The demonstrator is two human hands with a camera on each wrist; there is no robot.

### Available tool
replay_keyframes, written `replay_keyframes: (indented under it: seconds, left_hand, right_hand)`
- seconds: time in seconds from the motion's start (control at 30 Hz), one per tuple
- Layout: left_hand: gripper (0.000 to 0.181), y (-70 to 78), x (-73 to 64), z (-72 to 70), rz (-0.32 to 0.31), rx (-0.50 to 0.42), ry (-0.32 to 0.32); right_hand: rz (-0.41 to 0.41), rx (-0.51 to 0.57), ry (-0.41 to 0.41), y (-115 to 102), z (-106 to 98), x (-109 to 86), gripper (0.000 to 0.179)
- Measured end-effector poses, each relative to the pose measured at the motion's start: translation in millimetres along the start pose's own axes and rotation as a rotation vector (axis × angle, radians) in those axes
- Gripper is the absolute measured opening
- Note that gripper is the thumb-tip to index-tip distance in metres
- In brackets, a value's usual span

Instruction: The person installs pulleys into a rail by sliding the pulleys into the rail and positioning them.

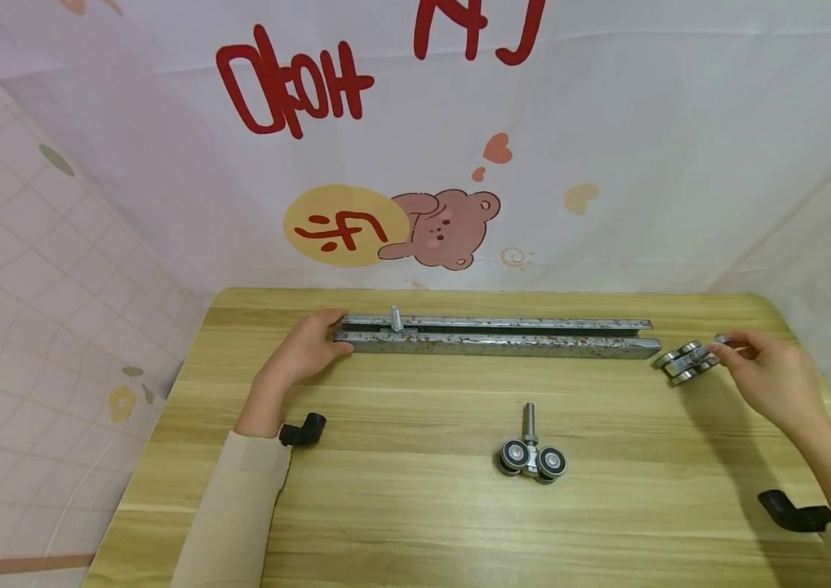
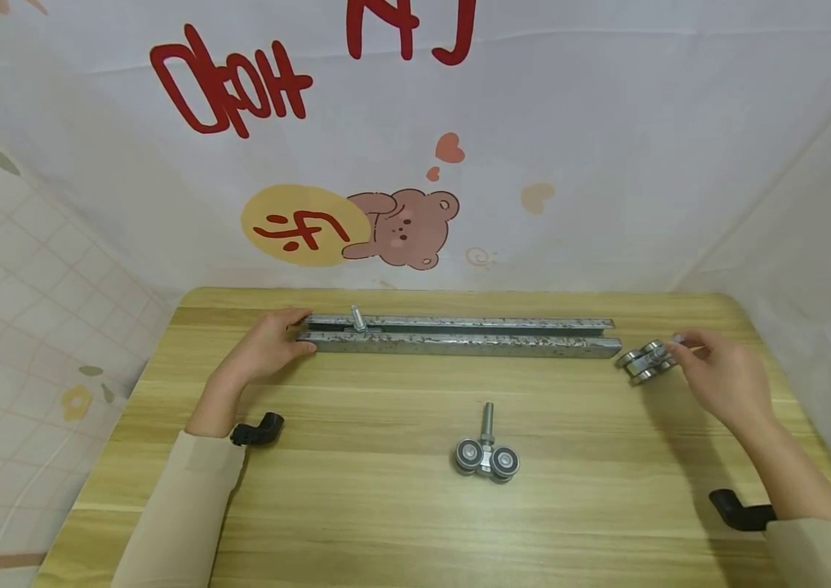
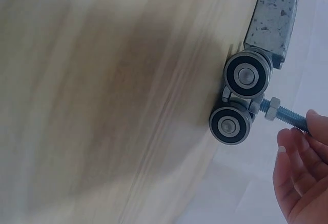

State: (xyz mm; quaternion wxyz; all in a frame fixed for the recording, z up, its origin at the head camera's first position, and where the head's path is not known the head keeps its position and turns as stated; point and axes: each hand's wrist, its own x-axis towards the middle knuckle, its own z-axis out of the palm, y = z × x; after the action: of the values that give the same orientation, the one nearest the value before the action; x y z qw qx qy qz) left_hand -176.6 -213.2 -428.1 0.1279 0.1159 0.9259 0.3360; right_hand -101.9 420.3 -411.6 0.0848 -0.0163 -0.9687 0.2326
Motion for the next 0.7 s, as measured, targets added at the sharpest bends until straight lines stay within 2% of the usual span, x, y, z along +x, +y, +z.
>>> replay_keyframes:
  seconds: [0.3, 0.5, 0.7]
  left_hand:
    - [0.069, 1.2, -0.2, -0.6, -0.001, 0.003, -0.003]
    - [0.069, 2.0, -0.5, -0.4, 0.006, 0.000, 0.000]
    - [0.069, 2.7, -1.3, -0.8, 0.003, -0.002, 0.001]
  right_hand:
    - [0.027, 0.001, 0.013, 6, 0, 5.3, 0.043]
    - [0.019, 0.014, 0.056, 9, 2, 8.8, 0.043]
    - [0.022, 0.001, 0.046, 8, 4, 14.3, 0.043]
